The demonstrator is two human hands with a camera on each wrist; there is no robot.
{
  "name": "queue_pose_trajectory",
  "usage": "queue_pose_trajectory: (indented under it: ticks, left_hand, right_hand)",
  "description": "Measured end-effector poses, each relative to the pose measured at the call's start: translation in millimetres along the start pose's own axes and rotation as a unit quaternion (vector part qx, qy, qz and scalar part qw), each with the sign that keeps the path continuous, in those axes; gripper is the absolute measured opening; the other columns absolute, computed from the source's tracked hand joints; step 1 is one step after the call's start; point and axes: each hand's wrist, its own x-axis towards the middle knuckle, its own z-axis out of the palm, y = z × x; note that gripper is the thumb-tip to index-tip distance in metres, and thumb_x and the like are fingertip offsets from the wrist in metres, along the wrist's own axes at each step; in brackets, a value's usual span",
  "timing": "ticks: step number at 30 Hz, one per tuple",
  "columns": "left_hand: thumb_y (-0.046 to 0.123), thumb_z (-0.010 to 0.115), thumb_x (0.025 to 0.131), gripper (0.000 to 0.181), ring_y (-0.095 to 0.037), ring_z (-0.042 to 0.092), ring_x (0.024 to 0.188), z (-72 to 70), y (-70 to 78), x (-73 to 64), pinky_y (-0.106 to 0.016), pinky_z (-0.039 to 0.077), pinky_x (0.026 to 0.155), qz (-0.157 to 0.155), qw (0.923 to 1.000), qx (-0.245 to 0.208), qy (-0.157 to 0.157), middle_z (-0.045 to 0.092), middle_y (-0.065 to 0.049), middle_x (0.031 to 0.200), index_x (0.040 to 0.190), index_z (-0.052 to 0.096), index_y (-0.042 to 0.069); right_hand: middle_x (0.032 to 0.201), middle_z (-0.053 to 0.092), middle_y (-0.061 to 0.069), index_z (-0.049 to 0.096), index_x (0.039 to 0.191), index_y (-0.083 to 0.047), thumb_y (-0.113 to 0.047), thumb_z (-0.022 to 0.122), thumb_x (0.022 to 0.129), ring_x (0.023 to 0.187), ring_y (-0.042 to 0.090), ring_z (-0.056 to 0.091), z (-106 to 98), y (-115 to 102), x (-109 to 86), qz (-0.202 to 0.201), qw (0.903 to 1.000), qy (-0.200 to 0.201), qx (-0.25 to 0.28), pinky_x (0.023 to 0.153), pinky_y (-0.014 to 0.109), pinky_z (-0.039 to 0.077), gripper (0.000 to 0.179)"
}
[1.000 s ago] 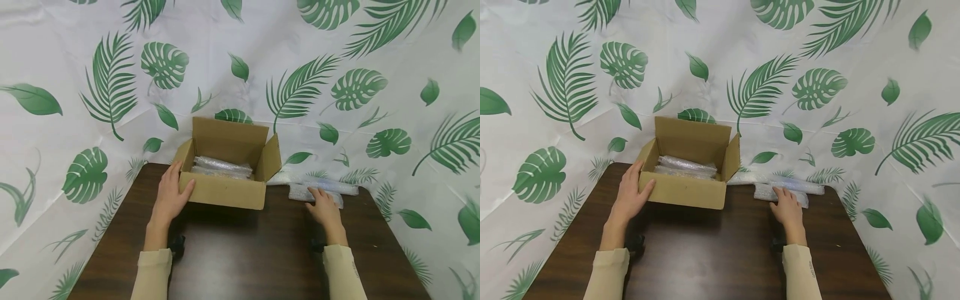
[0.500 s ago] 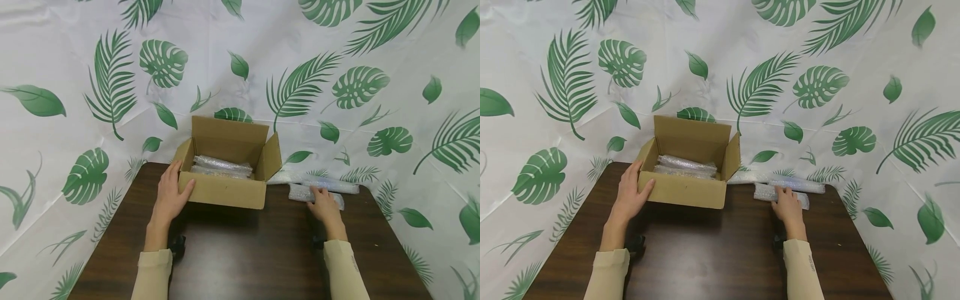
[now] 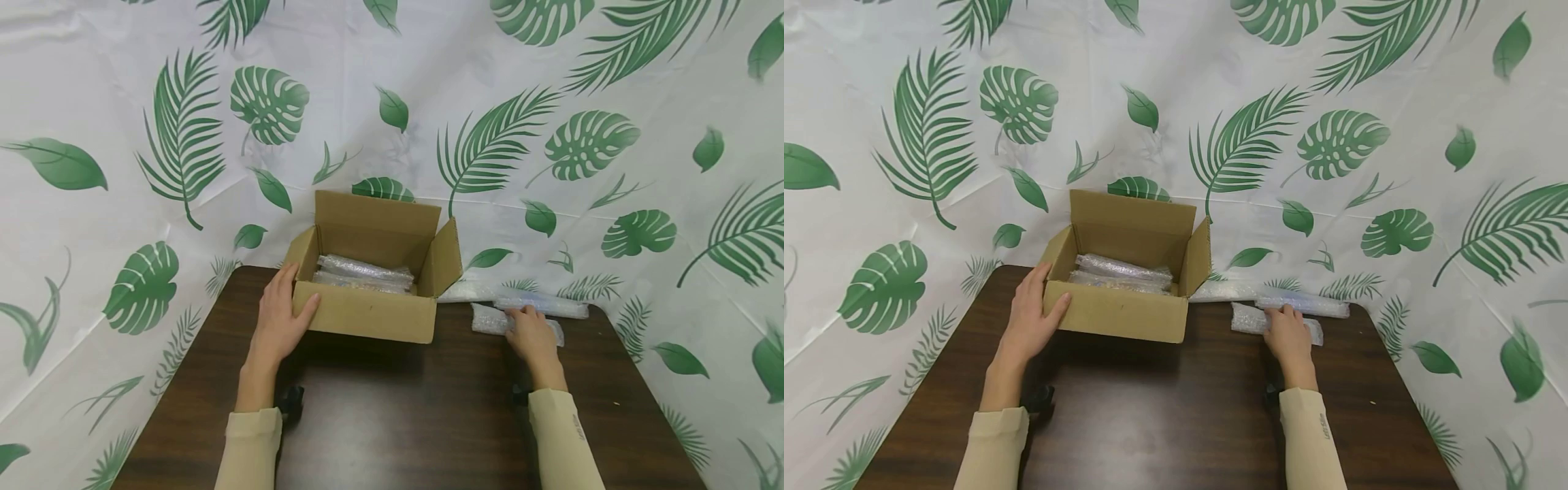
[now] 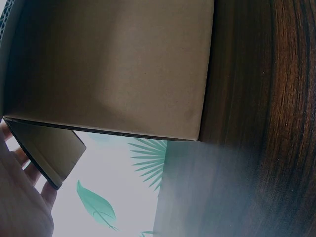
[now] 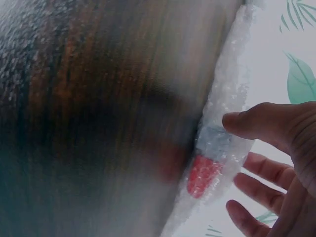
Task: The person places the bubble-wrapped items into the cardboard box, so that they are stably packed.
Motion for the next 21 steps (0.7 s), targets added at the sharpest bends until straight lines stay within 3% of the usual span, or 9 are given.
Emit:
queue_pose_trajectory:
  ticks: [8, 13, 21]
  left_hand:
    - [0.043, 0.063, 0.105, 0.078, -0.046, 0.032, 0.157, 2.6, 2.1, -1.2, -0.072, 0.024, 0.125, -0.007, 1.0000, -0.003, -0.006, 0.033, -0.021, 0.172, 0.168, 0.032, 0.009]
    - [0.043, 0.063, 0.105, 0.077, -0.046, 0.032, 0.157, 2.7, 1.7, -1.0, -0.071, 0.025, 0.124, -0.001, 1.0000, -0.002, 0.000, 0.034, -0.021, 0.172, 0.167, 0.033, 0.009]
    - [0.042, 0.064, 0.105, 0.077, -0.047, 0.033, 0.155, 1.5, -0.1, -1.0, -0.072, 0.026, 0.123, 0.005, 1.0000, -0.002, 0.007, 0.035, -0.022, 0.171, 0.167, 0.033, 0.008]
  right_hand:
    - [0.148, 0.055, 0.031, 0.067, 0.138, -0.004, -0.011, 0.073, 0.094, 0.138, 0.056, 0.048, 0, 3, -2.9, -0.004, 0.9999, 0.007, 0.008, 0.108, 0.076, 0.040, 0.045]
    - [0.143, 0.064, 0.028, 0.063, 0.141, -0.005, -0.012, 0.069, 0.096, 0.132, 0.056, 0.056, 0, 8, -4.9, -0.017, 0.9998, -0.011, 0.002, 0.104, 0.077, 0.042, 0.045]
    - [0.152, 0.057, 0.028, 0.057, 0.152, -0.010, -0.010, 0.072, 0.096, 0.136, 0.057, 0.051, 4, 18, -9.9, -0.042, 0.9991, -0.009, -0.003, 0.103, 0.079, 0.041, 0.057]
